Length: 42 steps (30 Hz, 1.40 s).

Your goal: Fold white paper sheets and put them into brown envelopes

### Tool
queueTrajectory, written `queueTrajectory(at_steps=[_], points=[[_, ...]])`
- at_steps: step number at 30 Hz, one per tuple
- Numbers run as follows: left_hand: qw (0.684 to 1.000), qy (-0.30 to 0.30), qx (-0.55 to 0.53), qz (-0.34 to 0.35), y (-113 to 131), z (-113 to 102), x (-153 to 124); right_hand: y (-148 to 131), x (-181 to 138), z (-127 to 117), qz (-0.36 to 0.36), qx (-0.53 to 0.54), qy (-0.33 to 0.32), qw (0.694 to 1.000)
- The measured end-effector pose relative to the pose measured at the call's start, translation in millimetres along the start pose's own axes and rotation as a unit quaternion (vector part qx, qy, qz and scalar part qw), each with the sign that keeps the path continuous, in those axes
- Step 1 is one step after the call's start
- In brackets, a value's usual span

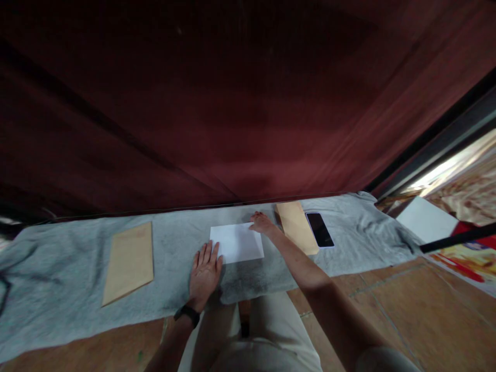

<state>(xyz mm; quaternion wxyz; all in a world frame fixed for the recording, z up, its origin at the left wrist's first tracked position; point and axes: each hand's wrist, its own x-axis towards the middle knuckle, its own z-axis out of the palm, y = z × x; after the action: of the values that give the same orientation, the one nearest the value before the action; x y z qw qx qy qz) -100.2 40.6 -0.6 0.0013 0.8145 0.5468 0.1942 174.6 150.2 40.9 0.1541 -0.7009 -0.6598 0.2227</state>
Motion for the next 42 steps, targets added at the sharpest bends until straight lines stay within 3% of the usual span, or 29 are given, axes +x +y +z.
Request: queueTrajectory(at_steps=[4, 7, 12, 15, 20, 24, 26, 29, 31, 33, 35, 39, 42], points=[[0.998, 0.015, -0.053, -0.031, -1.0, 0.9, -0.7, 10.4, -17.0, -1.0, 0.026, 0.149, -0.002, 0.988], [0.987, 0.039, -0.127, -0.086, -5.3, 0.7, -3.2, 22.4, -43.1, 2.0, 0.061, 0.274, 0.012, 0.960], [0.949, 0.089, -0.253, -0.164, -15.7, -1.1, -6.7, 33.9, -103.7, 24.6, 0.135, 0.459, 0.098, 0.872], [0.923, 0.089, -0.312, -0.207, -7.8, 0.7, -5.4, 28.8, -134.1, 46.2, 0.172, 0.532, 0.129, 0.819], [0.849, -0.009, -0.454, -0.272, 33.0, 4.9, -3.1, 2.3, -153.1, 74.1, 0.193, 0.606, 0.135, 0.760], [0.765, -0.057, -0.545, -0.339, 49.6, -3.8, -2.0, -16.4, -153.3, 83.7, 0.186, 0.637, 0.120, 0.738], [0.737, -0.053, -0.570, -0.358, 46.4, -11.3, 0.1, -18.8, -154.1, 85.3, 0.179, 0.637, 0.106, 0.742], [0.734, -0.048, -0.570, -0.366, 34.7, -20.4, 4.6, -12.4, -157.8, 82.7, 0.173, 0.623, 0.097, 0.756], [0.738, -0.064, -0.563, -0.366, 27.3, -23.1, 6.4, -4.6, -160.8, 77.4, 0.145, 0.556, 0.124, 0.809], [0.741, -0.078, -0.556, -0.368, 22.5, -23.1, 6.5, 1.7, -162.4, 70.7, 0.079, 0.415, 0.169, 0.891], [0.744, -0.083, -0.549, -0.371, 20.8, -21.4, 5.8, 3.6, -161.1, 64.8, -0.002, 0.259, 0.197, 0.946], [0.749, -0.093, -0.545, -0.366, 22.1, -17.3, 5.4, -5.7, -149.7, 62.2, -0.127, 0.103, 0.185, 0.969], [0.758, -0.115, -0.535, -0.355, 21.2, -17.6, 5.0, -13.1, -141.0, 68.4, -0.174, -0.004, 0.160, 0.972]])
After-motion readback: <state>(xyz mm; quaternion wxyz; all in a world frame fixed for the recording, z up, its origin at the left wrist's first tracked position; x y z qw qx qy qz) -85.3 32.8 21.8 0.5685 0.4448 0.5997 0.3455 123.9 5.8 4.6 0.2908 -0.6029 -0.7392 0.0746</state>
